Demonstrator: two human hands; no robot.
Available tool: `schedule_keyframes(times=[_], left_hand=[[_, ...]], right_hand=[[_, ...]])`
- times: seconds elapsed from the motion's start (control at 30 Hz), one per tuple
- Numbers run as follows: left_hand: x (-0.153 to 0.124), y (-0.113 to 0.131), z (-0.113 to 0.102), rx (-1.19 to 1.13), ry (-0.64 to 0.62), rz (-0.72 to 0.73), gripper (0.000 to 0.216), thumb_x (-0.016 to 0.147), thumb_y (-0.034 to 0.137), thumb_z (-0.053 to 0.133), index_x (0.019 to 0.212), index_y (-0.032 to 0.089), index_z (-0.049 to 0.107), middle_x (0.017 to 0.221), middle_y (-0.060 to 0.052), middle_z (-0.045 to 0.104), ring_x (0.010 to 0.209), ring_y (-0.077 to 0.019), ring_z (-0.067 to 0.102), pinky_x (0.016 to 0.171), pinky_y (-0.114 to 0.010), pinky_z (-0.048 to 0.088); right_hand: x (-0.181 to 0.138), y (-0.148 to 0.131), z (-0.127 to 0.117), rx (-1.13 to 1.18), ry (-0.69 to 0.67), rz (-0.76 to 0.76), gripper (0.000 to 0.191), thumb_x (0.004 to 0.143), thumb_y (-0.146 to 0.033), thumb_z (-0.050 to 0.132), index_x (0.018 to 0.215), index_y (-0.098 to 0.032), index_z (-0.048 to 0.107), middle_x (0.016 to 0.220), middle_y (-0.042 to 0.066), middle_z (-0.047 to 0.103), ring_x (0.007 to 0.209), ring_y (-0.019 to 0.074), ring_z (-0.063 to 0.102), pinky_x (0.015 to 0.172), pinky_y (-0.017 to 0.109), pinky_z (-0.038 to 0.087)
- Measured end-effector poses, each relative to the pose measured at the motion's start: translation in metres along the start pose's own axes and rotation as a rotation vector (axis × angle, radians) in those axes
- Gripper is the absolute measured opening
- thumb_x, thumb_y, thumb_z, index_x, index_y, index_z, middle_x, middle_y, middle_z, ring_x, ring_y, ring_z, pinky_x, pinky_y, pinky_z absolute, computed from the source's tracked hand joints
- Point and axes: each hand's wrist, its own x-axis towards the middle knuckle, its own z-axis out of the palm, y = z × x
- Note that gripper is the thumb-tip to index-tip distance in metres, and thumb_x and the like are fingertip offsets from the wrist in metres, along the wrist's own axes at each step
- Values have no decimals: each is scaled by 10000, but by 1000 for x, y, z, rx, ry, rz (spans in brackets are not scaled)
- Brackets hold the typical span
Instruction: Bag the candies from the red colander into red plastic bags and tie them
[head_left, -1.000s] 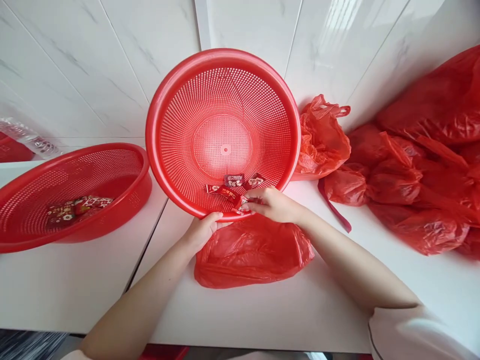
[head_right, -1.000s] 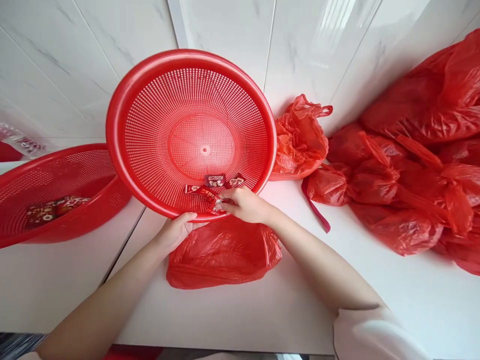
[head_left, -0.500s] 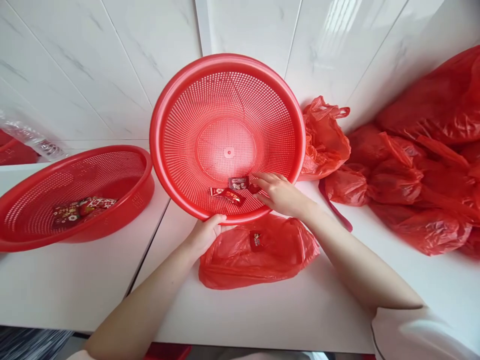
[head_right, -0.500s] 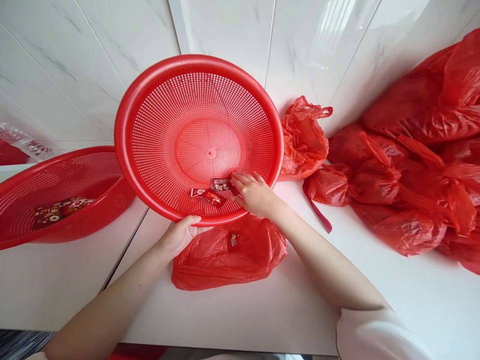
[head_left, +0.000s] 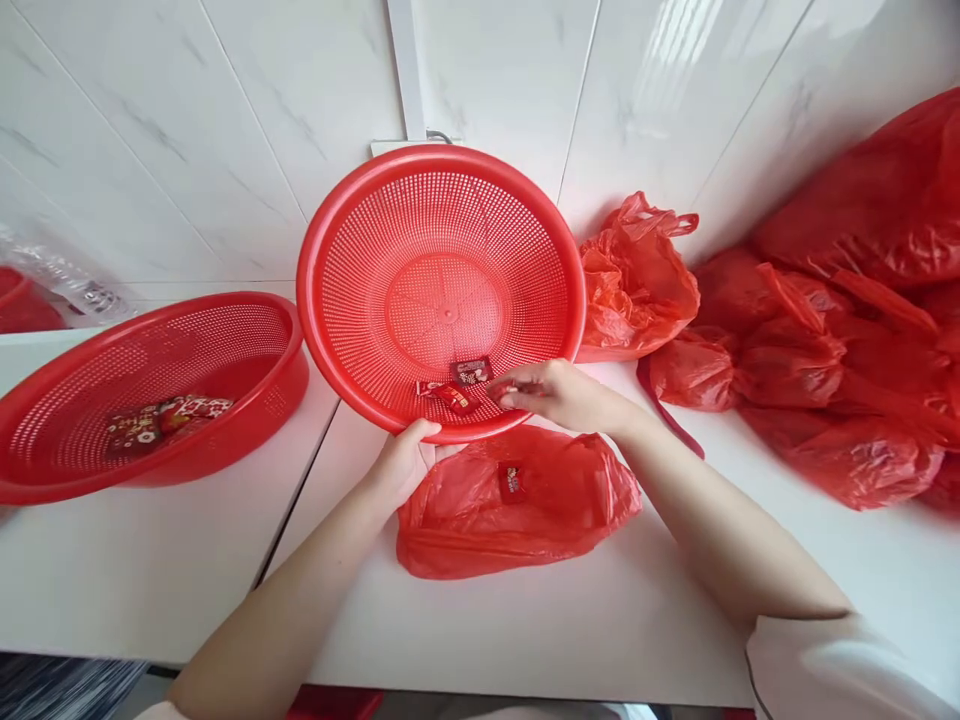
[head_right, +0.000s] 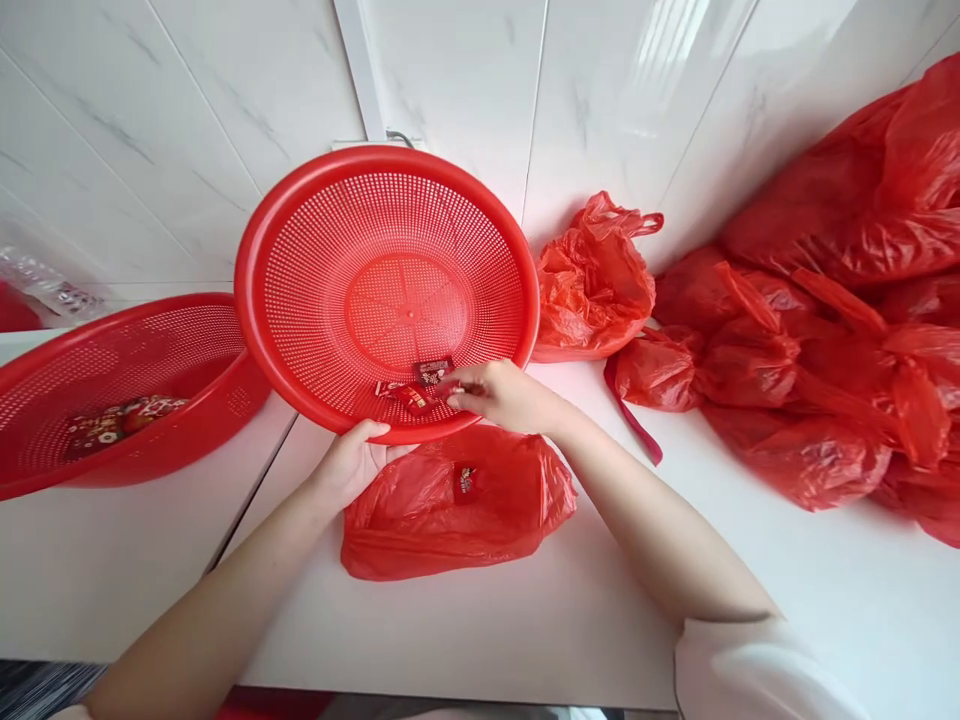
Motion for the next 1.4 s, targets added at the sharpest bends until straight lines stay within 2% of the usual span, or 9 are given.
schedule_keyframes(times=[0.17, 0.4, 0.57, 0.77, 0.97, 1.1, 1.2, 1.3, 1.4], left_hand=[[0, 3, -1, -22, -25, -24, 288, 803, 136, 511, 1030, 114, 688, 1124, -102, 709, 1122, -269, 627, 1045, -449, 448], [-1, 6, 2, -27, -31, -17, 291, 815, 136, 488, 1028, 120, 687, 1177, -102, 688, 1148, -271, 612, 1043, -444, 448], [-1, 7, 3, -13, -47, -14, 311, 814, 146, 494, 1062, 118, 680, 1175, -111, 687, 1139, -282, 617, 1049, -461, 436], [-3, 7, 3, -1, -77, -75, 369, 815, 189, 502, 1133, 89, 662, 1154, -140, 692, 1123, -311, 624, 1042, -483, 438], [-4, -1, 2, 82, -57, -8, 311, 815, 170, 556, 1099, 141, 681, 1139, -102, 703, 1120, -300, 626, 992, -473, 493], [-10, -6, 10, 105, -48, -5, 394, 782, 139, 595, 1171, 177, 645, 1121, -79, 709, 1103, -306, 635, 958, -506, 514], [-13, -6, 13, 97, -74, 0, 420, 782, 131, 587, 1197, 182, 631, 1187, -82, 682, 1135, -317, 615, 973, -527, 497], [-11, -2, 9, 91, -103, 7, 374, 800, 143, 560, 1161, 164, 654, 1191, -92, 680, 1170, -330, 590, 991, -527, 480], [-8, 4, 4, 72, -76, -17, 295, 805, 163, 534, 1049, 116, 692, 1131, -118, 703, 1152, -334, 601, 1010, -514, 464]], right_hand=[[4, 5, -3, 474, 42, 146, 386, 841, -386, 633, 1136, -140, 666, 910, 46, 712, 781, 139, 638, 727, 283, 516], [4, 10, -5, 597, 42, 187, 368, 771, -367, 730, 1042, -135, 643, 808, 26, 698, 642, 90, 601, 570, 210, 467], [2, 2, -4, 511, -26, 144, 291, 809, -377, 686, 968, -137, 643, 822, 22, 684, 694, 101, 602, 656, 236, 485], [-6, -13, -2, 185, -250, 20, 270, 895, -385, 573, 1016, -176, 691, 923, 19, 710, 800, 137, 629, 737, 261, 494], [-3, -12, 12, -143, 52, -98, 278, 945, -358, 499, 1086, -195, 673, 1016, 46, 708, 902, 169, 657, 844, 317, 502], [2, 0, 25, -303, -5, -212, 613, 872, -474, 589, 1397, -183, 464, 1464, 140, 438, 1384, 289, 360, 1113, 494, 321], [2, 6, 31, -355, -126, -200, 888, 769, -539, 683, 1486, -162, 318, 1549, 183, 267, 1435, 340, 239, 1128, 553, 270], [2, 5, 30, -264, -161, -212, 804, 773, -407, 721, 1460, -183, 368, 1462, 158, 434, 1326, 281, 443, 1077, 449, 393], [2, 2, 27, -136, -44, -190, 466, 847, -243, 638, 1306, -217, 557, 1258, 73, 628, 1119, 195, 607, 996, 361, 467]])
